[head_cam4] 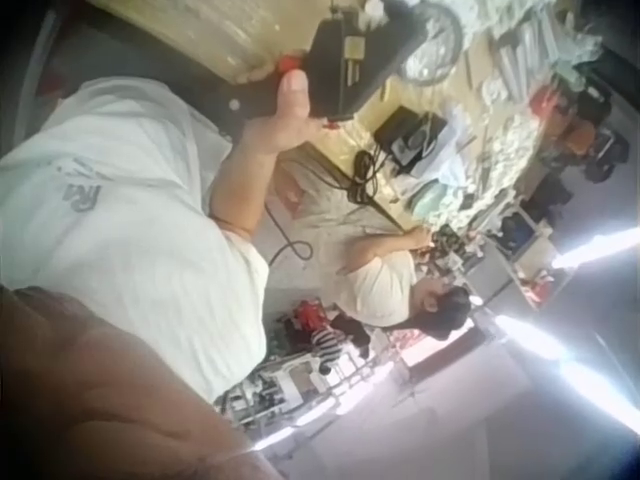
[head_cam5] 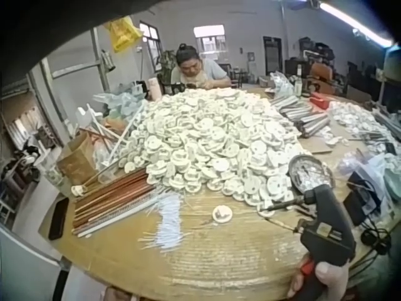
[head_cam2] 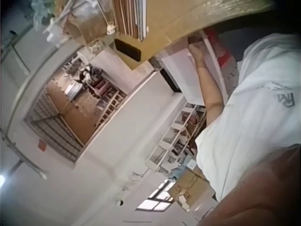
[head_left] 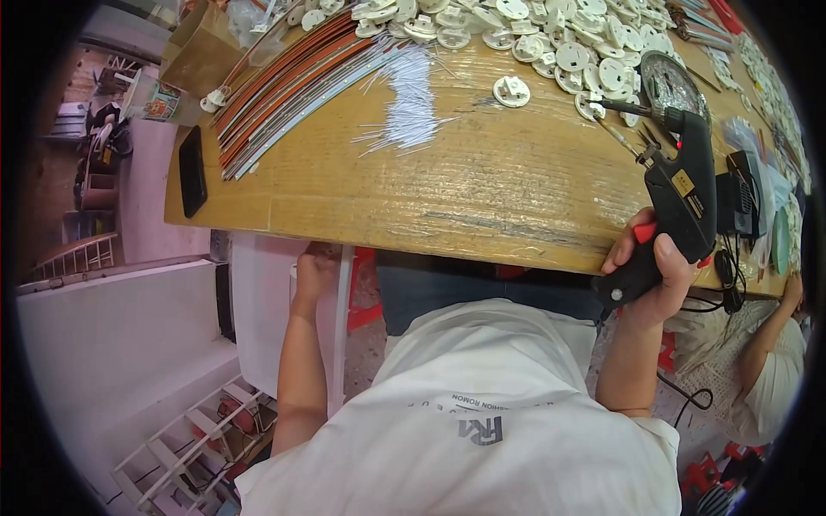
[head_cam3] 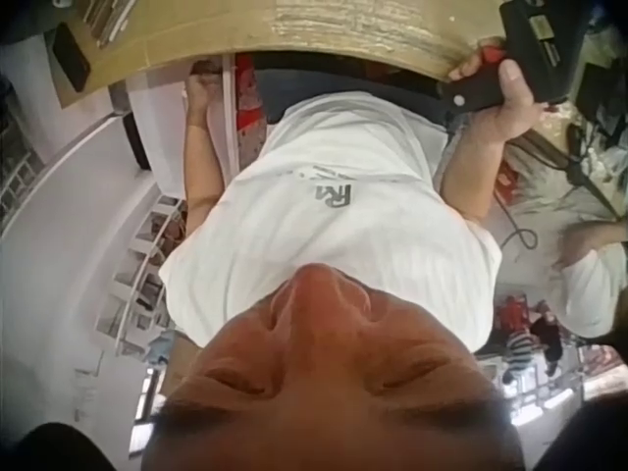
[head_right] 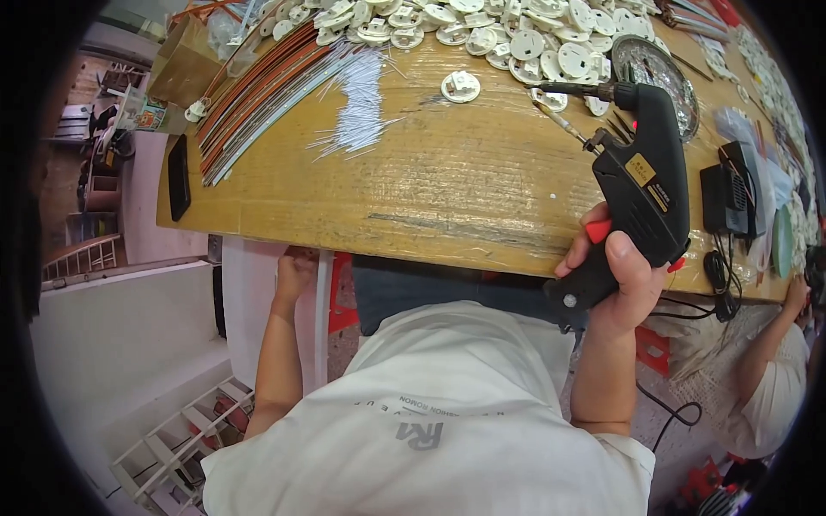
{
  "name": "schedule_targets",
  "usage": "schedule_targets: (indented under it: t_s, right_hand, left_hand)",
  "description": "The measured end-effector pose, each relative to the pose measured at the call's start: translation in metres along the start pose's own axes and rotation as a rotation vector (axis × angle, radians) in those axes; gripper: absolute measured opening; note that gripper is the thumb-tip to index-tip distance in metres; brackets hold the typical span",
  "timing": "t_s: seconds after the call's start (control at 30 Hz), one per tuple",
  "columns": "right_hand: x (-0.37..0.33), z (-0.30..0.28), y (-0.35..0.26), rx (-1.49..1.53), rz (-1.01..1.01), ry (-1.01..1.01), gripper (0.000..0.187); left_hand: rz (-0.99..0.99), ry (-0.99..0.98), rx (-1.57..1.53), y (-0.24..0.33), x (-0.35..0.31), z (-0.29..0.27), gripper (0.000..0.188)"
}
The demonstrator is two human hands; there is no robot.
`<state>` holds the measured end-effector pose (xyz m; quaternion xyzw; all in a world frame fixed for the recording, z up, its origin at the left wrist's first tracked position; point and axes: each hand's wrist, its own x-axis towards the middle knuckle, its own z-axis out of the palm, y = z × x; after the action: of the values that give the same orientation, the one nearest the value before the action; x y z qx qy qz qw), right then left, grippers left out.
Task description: Using a hot glue gun to attach small white circular plastic components onto electronic strips.
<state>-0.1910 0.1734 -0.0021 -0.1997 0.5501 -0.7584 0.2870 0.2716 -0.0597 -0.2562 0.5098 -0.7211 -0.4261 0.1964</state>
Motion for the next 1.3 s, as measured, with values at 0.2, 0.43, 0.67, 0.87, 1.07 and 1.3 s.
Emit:
schedule_targets:
  t_s: [0.2,0.43,0.67,0.87,1.07,1.3]
  right_hand:
    - [-0.001,-0.001,-0.001,0.038,-0.028,0.0,0.046]
    - [0.001,-0.004,-0.001,0.064,0.022,-0.001,0.05]
    - [0.004,-0.008,0.001,0.084,-0.001,-0.017,0.049]
    - [0.002,-0.01,0.004,0.101,-0.062,-0.061,0.047]
    - [-0.003,-0.009,0.003,0.117,-0.074,-0.04,0.048]
    - [0.0,-0.011,0.002,0.085,-0.025,-0.067,0.05]
  left_hand:
    - [-0.019,0.033,0.281,0.069,-0.006,-0.008,0.033]
    - [-0.02,-0.43,0.444,0.232,-0.023,-0.046,0.032]
    - [0.823,-0.262,0.105,0.396,0.015,0.013,0.022]
    - [1.11,0.118,0.489,0.425,0.107,0.095,0.013]
    - [1.073,0.018,0.51,0.419,0.096,0.094,0.008]
    - [0.991,-0.016,0.359,0.399,0.033,0.078,0.012]
